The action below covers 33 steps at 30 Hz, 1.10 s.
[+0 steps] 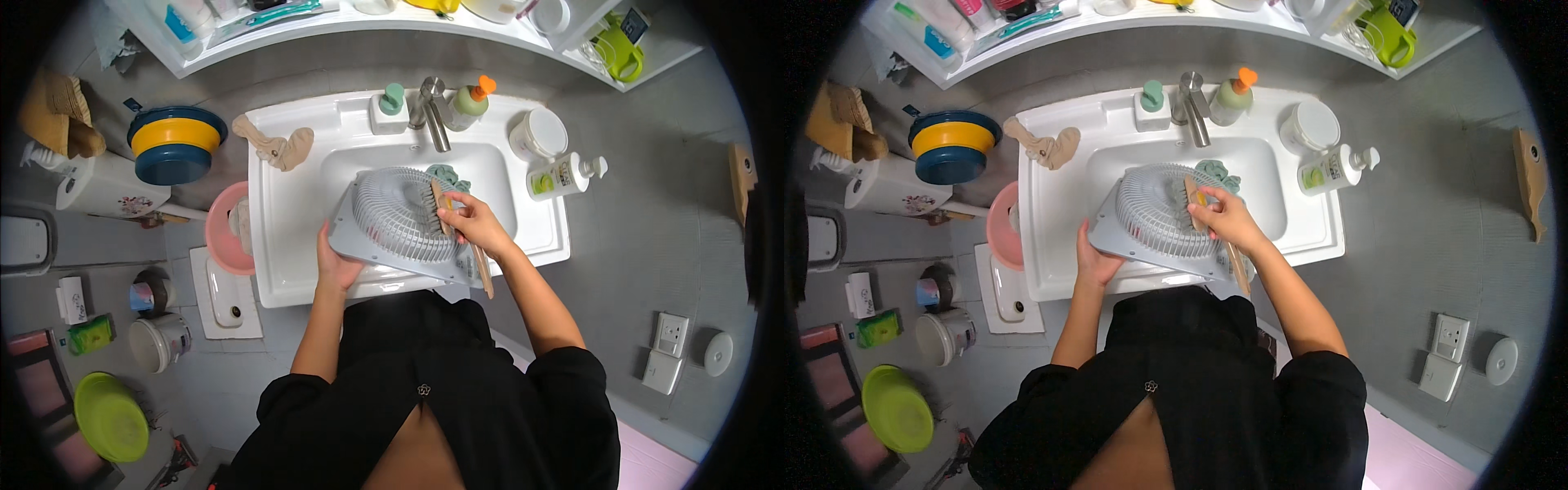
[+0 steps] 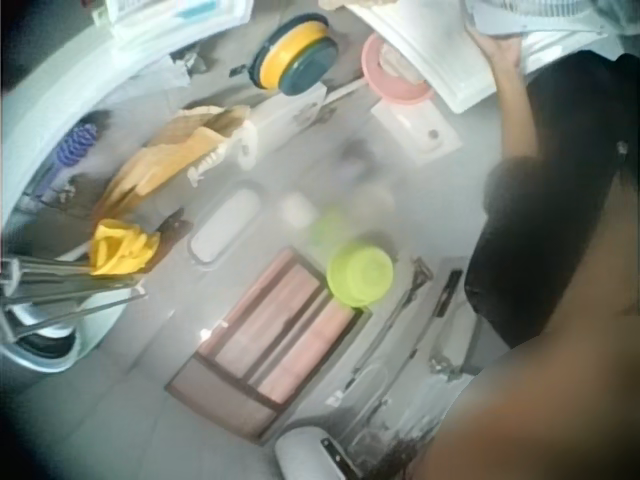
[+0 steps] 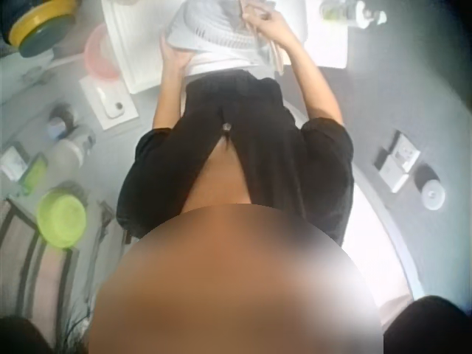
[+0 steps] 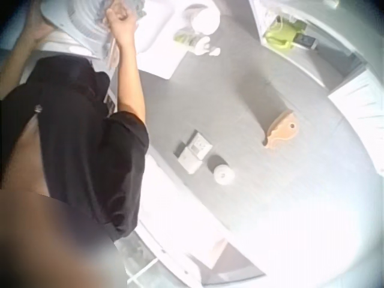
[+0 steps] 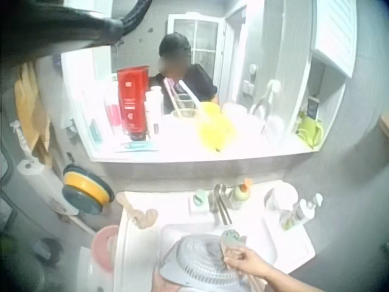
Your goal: The person cleans a white electric fan in a sink. They rinse the fan under running water, scrub the front and back grilles with a brush, and wipe the surfaces with a cloth. The person handles the fan carefully, turning it to access different areas, and rinses the cleaning tools during the process.
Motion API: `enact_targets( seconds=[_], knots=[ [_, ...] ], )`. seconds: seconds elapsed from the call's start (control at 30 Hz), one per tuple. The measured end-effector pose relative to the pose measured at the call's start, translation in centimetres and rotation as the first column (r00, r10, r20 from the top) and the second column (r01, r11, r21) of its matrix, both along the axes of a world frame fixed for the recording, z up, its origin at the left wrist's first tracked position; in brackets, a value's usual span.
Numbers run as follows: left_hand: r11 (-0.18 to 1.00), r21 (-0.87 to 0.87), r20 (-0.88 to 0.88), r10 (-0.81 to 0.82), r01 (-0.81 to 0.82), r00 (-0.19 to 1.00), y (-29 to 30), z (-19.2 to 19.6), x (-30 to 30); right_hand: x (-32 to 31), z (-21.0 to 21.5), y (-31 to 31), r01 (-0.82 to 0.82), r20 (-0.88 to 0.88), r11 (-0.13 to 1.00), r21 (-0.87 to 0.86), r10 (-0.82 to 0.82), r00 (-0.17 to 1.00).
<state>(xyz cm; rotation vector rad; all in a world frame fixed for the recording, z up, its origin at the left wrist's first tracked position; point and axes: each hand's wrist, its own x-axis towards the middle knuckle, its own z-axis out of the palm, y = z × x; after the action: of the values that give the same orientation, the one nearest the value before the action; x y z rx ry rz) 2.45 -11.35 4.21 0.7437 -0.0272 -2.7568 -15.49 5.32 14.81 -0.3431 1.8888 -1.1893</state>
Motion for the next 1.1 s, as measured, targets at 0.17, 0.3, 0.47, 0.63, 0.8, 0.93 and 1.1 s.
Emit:
enact_targets(
  seconds=[0.17, 0.3, 0.47, 0.63, 0.8, 0.93, 1.1],
  knots=[
    [0.997, 0.007, 0.094, -0.076, 0.076, 0.993, -0.3, -0.8, 1.2, -0.3, -1.1, 1.7, 0.097, 0.255, 0.992, -0.084, -0.073, 0.964],
    [0.989, -0.026, 0.2, -0.138, 0.146, 0.97, -0.8, -0.9, 1.7, -0.6, -1.1, 3.1, 0.193, 0.394, 0.972, -0.134, -0.126, 0.911],
    [0.97, -0.137, 0.314, -0.148, 0.199, 0.938, -1.7, -3.3, 2.8, -0.8, -0.5, 4.2, 0.209, 0.401, 0.976, -0.068, -0.165, 0.901],
    [0.947, -0.226, 0.422, -0.116, 0.229, 0.899, -1.1, -1.9, 3.2, -1.2, -1.7, 5.2, 0.267, 0.468, 0.961, -0.074, -0.203, 0.86],
    [0.912, -0.271, 0.48, -0.148, 0.306, 0.865, -1.1, -2.9, 3.7, -0.9, -1.9, 5.1, 0.295, 0.418, 0.955, -0.031, -0.256, 0.872],
    [0.72, -0.53, 0.681, 0.045, 0.448, 0.731, -0.7, -2.8, 3.6, -1.2, -3.2, 5.9, 0.302, 0.413, 0.953, -0.022, -0.267, 0.871],
    [0.18, -0.921, 0.389, 0.39, 0.345, 0.835, -1.0, 0.1, 1.1, 0.1, -2.3, 5.0, 0.293, 0.331, 0.954, -0.07, -0.255, 0.909]
  ],
)
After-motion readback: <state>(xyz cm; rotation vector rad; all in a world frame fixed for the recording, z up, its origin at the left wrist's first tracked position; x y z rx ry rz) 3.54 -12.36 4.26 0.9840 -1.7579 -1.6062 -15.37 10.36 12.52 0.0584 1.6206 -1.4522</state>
